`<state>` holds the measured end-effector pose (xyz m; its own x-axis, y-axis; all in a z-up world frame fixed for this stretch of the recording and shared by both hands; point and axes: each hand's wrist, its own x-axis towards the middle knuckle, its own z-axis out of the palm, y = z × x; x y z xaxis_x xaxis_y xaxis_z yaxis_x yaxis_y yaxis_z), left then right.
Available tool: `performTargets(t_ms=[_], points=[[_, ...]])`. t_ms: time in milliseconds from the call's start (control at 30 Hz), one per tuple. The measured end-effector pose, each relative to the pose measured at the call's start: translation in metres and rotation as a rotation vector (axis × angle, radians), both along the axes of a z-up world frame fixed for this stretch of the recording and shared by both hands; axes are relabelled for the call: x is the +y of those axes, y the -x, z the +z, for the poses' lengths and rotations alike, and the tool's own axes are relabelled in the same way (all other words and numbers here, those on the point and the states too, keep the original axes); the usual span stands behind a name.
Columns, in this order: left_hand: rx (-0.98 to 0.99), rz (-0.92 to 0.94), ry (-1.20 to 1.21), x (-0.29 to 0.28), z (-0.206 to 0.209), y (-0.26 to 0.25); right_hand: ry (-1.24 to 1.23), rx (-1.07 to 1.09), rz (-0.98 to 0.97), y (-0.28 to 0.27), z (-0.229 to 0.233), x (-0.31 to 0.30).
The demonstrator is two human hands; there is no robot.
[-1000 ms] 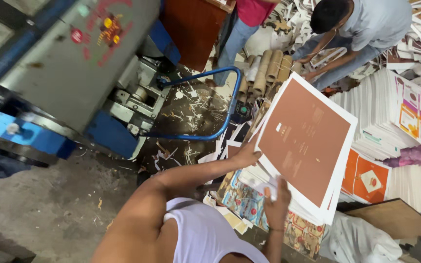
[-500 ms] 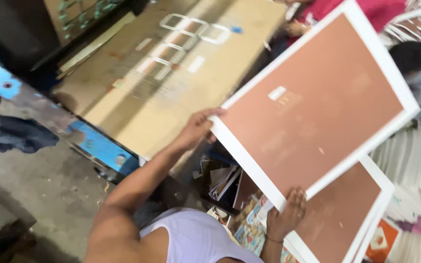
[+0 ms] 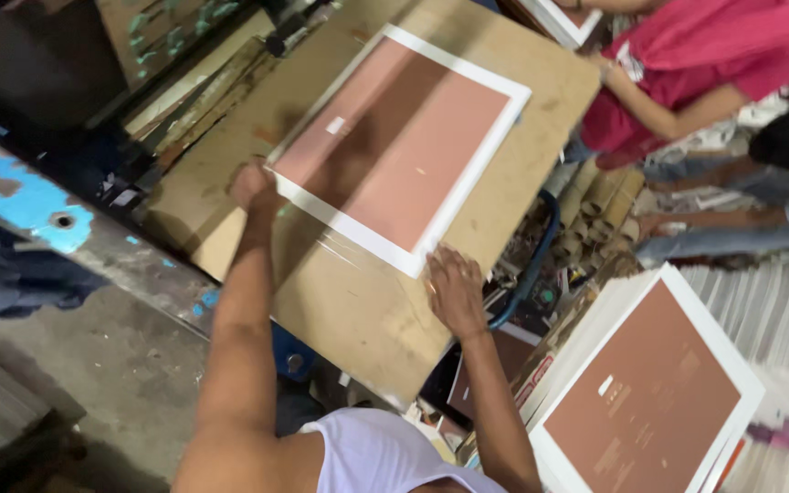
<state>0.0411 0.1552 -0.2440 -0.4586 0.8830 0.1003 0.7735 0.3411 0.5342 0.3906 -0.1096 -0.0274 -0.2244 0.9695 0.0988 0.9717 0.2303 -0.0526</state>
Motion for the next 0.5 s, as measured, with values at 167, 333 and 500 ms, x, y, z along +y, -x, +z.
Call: performTargets(t_ms=[167, 333, 500], points=[[-0.100, 0.033, 0.097, 0.053, 0.031, 0.074, -0.443, 0.124, -0.477, -0.065, 0.022, -0.135], [-0.344, -0.173, -0.775, 0.009, 0.080, 0.176, -0.514, -0.059, -0.873, -0.130, 0.029, -0.317], [-0.476, -0.102, -0.564, -0.114, 0.116, 0.209, -0.463, -0.165, -0.856, -0.123, -0.012, -0.399]])
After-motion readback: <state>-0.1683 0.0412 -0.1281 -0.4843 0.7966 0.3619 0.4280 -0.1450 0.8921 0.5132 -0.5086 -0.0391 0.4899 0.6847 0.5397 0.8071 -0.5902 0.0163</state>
